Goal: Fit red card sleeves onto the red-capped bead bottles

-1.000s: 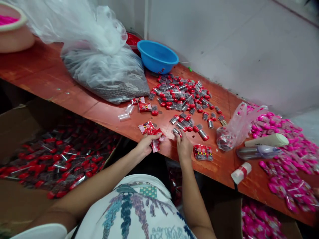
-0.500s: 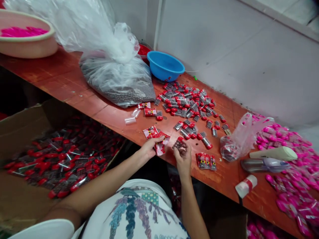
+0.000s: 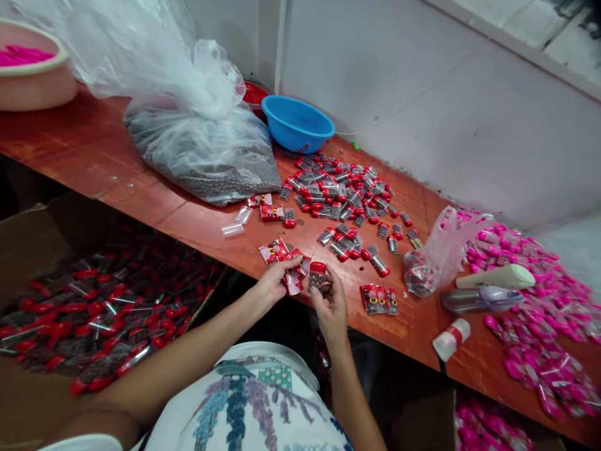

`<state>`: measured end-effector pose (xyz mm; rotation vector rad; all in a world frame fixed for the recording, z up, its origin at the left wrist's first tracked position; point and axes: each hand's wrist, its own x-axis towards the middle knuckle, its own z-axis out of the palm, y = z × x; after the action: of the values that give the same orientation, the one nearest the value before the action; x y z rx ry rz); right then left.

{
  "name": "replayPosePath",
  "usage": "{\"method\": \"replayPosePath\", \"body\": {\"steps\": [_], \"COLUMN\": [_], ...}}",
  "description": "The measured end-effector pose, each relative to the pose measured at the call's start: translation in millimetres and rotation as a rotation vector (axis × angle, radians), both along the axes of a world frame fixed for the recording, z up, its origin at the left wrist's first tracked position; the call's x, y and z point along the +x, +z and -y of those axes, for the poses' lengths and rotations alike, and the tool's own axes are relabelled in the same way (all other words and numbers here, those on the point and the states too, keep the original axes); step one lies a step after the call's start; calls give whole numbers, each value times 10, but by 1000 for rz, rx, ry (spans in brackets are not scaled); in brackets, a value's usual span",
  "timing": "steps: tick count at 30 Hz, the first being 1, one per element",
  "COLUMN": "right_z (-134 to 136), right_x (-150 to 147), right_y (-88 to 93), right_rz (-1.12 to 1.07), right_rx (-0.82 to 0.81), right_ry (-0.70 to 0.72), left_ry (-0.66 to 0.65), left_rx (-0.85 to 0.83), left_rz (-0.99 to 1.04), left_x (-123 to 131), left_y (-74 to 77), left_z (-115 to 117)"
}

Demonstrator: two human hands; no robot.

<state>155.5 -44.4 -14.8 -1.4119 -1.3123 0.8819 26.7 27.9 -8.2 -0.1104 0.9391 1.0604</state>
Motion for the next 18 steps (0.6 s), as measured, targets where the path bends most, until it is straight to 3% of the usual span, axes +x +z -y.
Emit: {"method": "replayPosePath", "body": {"steps": [6, 12, 18], "right_z": [-11, -12, 16], "right_x": [36, 68, 97], "right_y": [65, 88, 102], "right_rz": [90, 93, 92], "right_rx": [-14, 13, 17], "right_ry": [68, 43, 139], "left_ry": [-38, 12, 28], "left_rx": [32, 157, 263], "left_rz": [-36, -158, -206], "left_x": [21, 53, 57], "left_y": [20, 63, 91], "left_z": [23, 64, 78]}}
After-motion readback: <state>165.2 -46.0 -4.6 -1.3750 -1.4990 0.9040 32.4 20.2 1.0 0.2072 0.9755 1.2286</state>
